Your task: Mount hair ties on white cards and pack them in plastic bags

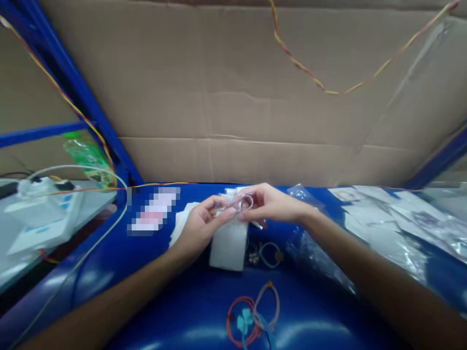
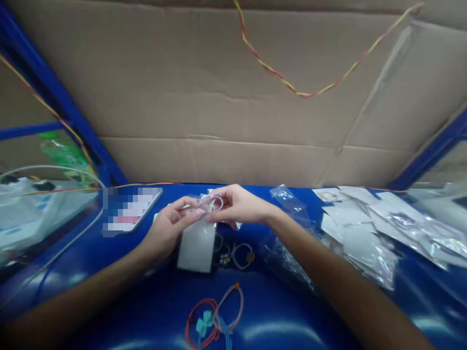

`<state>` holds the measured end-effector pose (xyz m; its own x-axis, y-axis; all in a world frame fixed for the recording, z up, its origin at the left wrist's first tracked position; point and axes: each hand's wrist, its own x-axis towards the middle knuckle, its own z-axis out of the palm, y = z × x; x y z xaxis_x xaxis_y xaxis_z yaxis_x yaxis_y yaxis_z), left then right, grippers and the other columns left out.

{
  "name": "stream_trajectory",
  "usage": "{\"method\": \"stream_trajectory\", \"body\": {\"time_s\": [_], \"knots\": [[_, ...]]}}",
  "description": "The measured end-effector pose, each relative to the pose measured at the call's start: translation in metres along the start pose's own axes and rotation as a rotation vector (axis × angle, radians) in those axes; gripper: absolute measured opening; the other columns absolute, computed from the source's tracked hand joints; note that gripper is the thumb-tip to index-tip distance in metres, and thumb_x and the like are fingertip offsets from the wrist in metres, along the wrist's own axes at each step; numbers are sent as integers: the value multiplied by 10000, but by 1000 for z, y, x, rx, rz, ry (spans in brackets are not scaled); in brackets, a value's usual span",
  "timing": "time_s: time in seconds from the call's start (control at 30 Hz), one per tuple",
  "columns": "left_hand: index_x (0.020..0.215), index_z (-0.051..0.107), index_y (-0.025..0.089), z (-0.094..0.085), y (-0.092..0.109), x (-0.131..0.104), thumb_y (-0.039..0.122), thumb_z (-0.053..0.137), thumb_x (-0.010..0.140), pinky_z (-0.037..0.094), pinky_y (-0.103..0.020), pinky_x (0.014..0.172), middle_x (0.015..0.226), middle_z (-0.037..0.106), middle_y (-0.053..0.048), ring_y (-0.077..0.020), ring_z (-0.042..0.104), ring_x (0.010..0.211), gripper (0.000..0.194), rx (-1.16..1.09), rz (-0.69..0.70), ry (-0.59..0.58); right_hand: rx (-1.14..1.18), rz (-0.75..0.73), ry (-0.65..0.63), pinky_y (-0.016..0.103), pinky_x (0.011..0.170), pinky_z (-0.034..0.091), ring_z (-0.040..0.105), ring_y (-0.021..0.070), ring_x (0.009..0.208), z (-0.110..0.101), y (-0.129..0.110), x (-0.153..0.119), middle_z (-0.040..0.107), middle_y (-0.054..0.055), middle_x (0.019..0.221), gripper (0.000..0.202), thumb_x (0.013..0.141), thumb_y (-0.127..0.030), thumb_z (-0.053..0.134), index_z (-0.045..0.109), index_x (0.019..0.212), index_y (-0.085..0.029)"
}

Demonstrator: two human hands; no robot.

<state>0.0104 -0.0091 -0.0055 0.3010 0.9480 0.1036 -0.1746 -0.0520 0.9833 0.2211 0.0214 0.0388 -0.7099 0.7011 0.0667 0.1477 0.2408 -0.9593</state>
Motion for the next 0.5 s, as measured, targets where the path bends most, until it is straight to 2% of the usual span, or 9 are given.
{"method": "stream_trajectory", "body": {"time_s": [0.13,0.33,0.4,0.5], "knots": [[924,613,217,-2,1,1,384,801,811,527,-230,594,802,755,9,-157,686,652,276,17,15,-42,11,17,17,195,416,457,516,76,473,1,0,0,605,-39,700,302,847,-379,763,697,1030,-148],[890,685,192,-2,5,3,405,815,780,515,-236,607,830,760,-20,-183,694,727,273,158,68,-21,-12,-20,7,195,442,471,504,72,494,1,0,-1,608,-28,713,274,868,-338,737,722,1050,-134],[901,694,187,-2,4,4,417,812,781,522,-245,620,845,762,-28,-186,693,740,285,158,75,-2,15,-23,30,192,437,474,512,74,493,2,-1,-1,612,-32,722,338,854,-354,754,691,1116,-148],[918,692,182,-5,1,6,429,801,795,523,-254,623,856,761,-35,-182,683,716,297,157,95,49,4,5,97,199,426,490,554,92,491,4,0,-1,637,-43,732,568,773,-371,838,600,1257,-194]]}}
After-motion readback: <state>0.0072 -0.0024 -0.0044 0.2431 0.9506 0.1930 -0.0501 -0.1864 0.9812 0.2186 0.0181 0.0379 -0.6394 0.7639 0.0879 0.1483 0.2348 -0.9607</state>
